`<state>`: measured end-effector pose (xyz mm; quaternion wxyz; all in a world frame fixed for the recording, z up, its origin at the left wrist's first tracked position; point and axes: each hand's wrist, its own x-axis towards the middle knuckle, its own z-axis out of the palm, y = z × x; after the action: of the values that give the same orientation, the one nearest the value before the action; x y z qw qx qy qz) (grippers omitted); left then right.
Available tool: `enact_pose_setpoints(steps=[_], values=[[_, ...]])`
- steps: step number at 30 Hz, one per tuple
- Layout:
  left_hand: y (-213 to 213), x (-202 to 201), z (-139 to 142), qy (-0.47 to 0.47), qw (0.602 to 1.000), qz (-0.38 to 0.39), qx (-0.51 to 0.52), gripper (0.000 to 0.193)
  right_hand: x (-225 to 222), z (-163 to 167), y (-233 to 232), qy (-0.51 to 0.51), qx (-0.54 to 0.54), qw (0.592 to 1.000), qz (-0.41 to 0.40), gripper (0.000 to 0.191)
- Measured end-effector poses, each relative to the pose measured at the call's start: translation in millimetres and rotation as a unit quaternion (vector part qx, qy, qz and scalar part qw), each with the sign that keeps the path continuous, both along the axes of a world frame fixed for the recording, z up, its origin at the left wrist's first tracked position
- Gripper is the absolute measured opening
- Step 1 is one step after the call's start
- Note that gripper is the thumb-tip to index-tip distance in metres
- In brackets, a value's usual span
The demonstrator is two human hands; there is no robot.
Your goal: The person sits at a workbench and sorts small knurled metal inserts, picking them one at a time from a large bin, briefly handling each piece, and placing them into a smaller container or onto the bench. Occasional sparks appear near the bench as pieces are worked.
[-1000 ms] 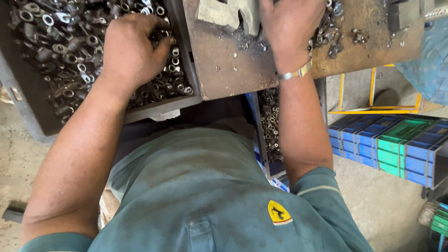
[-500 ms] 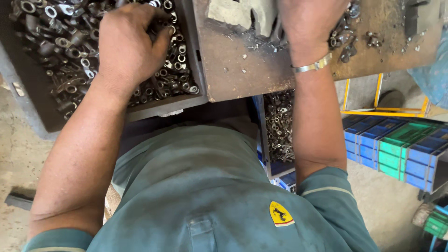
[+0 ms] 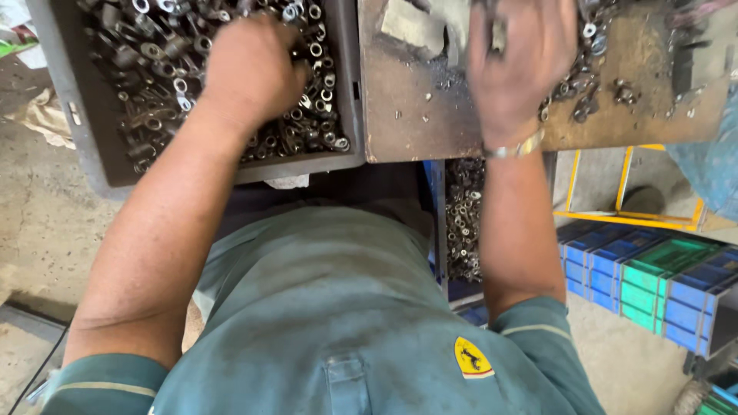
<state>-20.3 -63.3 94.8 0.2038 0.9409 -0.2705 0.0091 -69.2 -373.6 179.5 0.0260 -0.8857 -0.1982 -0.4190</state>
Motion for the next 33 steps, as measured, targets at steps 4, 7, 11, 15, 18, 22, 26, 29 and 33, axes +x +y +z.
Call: enact_pose_setpoints(steps=[4, 7, 11, 15, 18, 22, 26, 29, 33], values=[[-7.1, -8.5, 0.2, 0.034, 0.996, -0.043, 0.071, 0.031, -19.1, 17.8, 16.3, 0.016, 0.048, 0.998, 0.04, 0.036], [-7.4, -16.5, 0.0, 0.022, 0.996, -0.064, 0.066, 0.031, -28.1, 17.4, 15.5, 0.025, 0.057, 0.997, 0.037, 0.037], [-8.6, -19.4, 2.0, -0.007, 0.998, -0.06, 0.029, 0.035, -32.5, 14.2, 2.7, 0.07, 0.101, 0.992, 0.034, 0.035], [-6.7, -17.5, 20.1, 0.009, 0.998, -0.049, -0.042, 0.03, -33.9, 23.4, -9.6, -0.05, 0.191, 0.976, -0.089, 0.029], [-3.8, -25.9, 44.2, 0.008, 0.958, -0.019, -0.287, 0.024, -47.1, 30.2, 0.3, -0.054, 0.287, 0.951, -0.104, 0.031], [-20.7, -49.2, 72.4, 0.133, 0.882, -0.008, -0.452, 0.009, -78.3, 20.7, 50.6, 0.168, 0.252, 0.951, 0.057, 0.034], [-36.7, -56.1, 86.3, 0.29, 0.774, -0.058, -0.56, 0.007, -73.5, 15.8, 74.3, 0.196, 0.246, 0.942, 0.116, 0.04], [-30.9, -44.4, 83.9, 0.332, 0.786, 0.0, -0.521, 0.017, -53.9, 20.7, 56.1, 0.166, 0.219, 0.96, 0.052, 0.03], [-12.1, -29.1, 65.0, 0.093, 0.938, 0.016, -0.334, 0.021, -15.3, 16.4, 14.8, 0.131, 0.132, 0.98, -0.076, 0.035]])
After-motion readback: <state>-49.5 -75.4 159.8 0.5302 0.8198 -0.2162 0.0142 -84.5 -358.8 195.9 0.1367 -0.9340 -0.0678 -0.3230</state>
